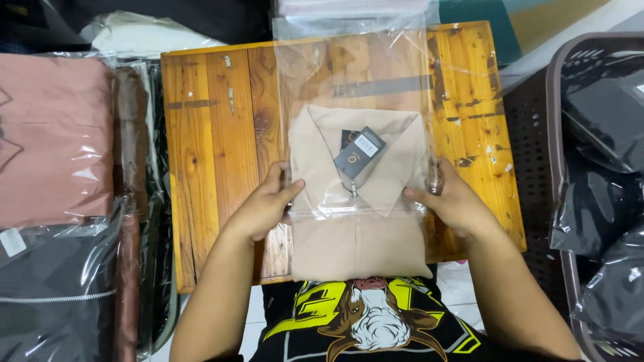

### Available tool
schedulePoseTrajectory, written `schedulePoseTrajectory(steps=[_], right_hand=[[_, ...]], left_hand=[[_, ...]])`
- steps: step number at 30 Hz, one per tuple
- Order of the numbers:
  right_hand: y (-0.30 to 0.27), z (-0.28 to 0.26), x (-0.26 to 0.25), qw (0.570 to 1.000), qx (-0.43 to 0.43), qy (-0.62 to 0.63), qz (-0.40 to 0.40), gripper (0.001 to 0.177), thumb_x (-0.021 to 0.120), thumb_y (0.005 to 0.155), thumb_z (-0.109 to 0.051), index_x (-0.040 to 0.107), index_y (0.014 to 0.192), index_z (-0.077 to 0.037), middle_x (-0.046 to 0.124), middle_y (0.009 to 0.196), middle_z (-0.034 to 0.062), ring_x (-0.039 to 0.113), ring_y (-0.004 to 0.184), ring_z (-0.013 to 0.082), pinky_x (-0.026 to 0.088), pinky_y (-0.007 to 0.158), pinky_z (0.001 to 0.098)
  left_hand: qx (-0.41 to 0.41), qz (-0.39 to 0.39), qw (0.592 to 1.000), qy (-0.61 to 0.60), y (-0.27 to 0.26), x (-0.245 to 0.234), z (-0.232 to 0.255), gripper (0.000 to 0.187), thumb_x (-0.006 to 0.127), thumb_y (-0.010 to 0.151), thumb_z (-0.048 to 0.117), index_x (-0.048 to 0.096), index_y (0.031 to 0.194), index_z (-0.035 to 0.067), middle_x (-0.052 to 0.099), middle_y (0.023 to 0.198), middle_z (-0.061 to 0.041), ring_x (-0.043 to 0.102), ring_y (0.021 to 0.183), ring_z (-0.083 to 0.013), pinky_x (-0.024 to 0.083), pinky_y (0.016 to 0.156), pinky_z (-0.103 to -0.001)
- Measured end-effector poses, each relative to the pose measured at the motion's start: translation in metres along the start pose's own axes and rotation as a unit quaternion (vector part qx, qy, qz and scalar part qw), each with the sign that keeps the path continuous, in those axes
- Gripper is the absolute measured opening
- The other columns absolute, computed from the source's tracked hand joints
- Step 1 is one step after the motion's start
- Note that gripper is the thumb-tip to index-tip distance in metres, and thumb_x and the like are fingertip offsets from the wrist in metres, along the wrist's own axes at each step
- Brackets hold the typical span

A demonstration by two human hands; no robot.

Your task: A person carefully places a folded shirt into a clear plastic bag and smooths it out on a wooden table.

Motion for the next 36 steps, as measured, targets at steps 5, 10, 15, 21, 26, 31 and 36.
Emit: schedulePoseTrajectory(steps=[5,10,15,21,26,31,36], right_hand=[[0.002,0.020,-0.007,1.000,0.001,0.007,0.000,0.083,0.083,0.079,-0.014,0.038,0.148,0.004,0.061,0.129,0.0290,0.059,0.121,0.0395,0.054,0.097,0.0527],[-0.022,0.012,0.001,1.000,-0.003,-0.019,-0.012,0.101,0.085,0.076,-0.020,0.026,0.155,0.005,0.049,0.145,0.0301,0.047,0.136,0.0400,0.043,0.109,0.0547],[-0.031,0.025,0.001,0.999,0.042,-0.025,-0.020,0.088,0.084,0.078,-0.023,0.042,0.151,0.000,0.065,0.130,0.0239,0.061,0.123,0.0331,0.053,0.100,0.0492],[-0.045,0.057,0.001,0.996,0.082,0.034,-0.012,0.087,0.083,0.078,-0.010,0.040,0.152,-0.001,0.065,0.130,0.0229,0.063,0.120,0.0324,0.055,0.098,0.0470],[-0.056,0.071,0.001,0.992,0.124,-0.024,-0.019,0.089,0.088,0.074,-0.013,0.042,0.150,-0.002,0.065,0.134,0.0291,0.061,0.128,0.0411,0.054,0.100,0.0531],[-0.068,0.063,0.003,0.990,0.130,-0.055,-0.021,0.095,0.093,0.068,-0.019,0.045,0.148,-0.003,0.066,0.131,0.0297,0.059,0.131,0.0412,0.052,0.104,0.0547],[-0.082,0.058,0.006,0.956,0.176,-0.231,-0.039,0.118,0.088,0.064,-0.043,0.024,0.160,-0.019,0.054,0.155,0.0072,0.057,0.138,0.0233,0.043,0.116,0.0375]], left_hand=[[-0.001,-0.009,1.000,-0.011,-0.003,0.004,-0.009,0.050,0.057,0.101,0.033,0.040,0.144,0.012,0.060,0.116,-0.021,0.063,0.096,-0.0299,0.063,0.059,-0.040],[-0.010,-0.026,0.999,-0.025,-0.019,0.010,-0.013,0.053,0.056,0.101,0.033,0.038,0.146,0.010,0.060,0.117,-0.023,0.064,0.095,-0.0313,0.064,0.059,-0.040],[-0.018,-0.034,0.999,-0.006,-0.026,0.009,-0.027,0.058,0.057,0.100,0.038,0.037,0.147,0.009,0.061,0.121,-0.025,0.062,0.098,-0.0312,0.064,0.059,-0.039],[-0.033,-0.032,0.999,0.003,-0.037,0.010,-0.040,0.057,0.055,0.102,0.032,0.035,0.148,0.004,0.064,0.116,-0.025,0.066,0.101,-0.0312,0.063,0.075,-0.044],[-0.023,-0.046,0.999,-0.005,-0.043,0.015,-0.051,0.055,0.057,0.102,0.027,0.040,0.149,0.003,0.066,0.117,-0.025,0.065,0.103,-0.0326,0.061,0.084,-0.047],[-0.038,-0.074,0.996,-0.040,-0.071,0.026,-0.031,0.065,0.055,0.102,0.024,0.027,0.154,-0.002,0.061,0.126,-0.031,0.066,0.106,-0.0352,0.062,0.081,-0.049],[-0.113,-0.090,0.984,-0.107,-0.077,0.029,-0.058,0.053,0.053,0.096,0.028,0.039,0.145,0.016,0.062,0.134,-0.008,0.065,0.120,-0.0205,0.065,0.092,-0.048]])
Point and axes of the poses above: each hand's wrist, its own y-axis towards the middle knuckle, its own x-axis out of the palm, z = x × y, the point moved 9 cm from there along y, towards the middle knuckle
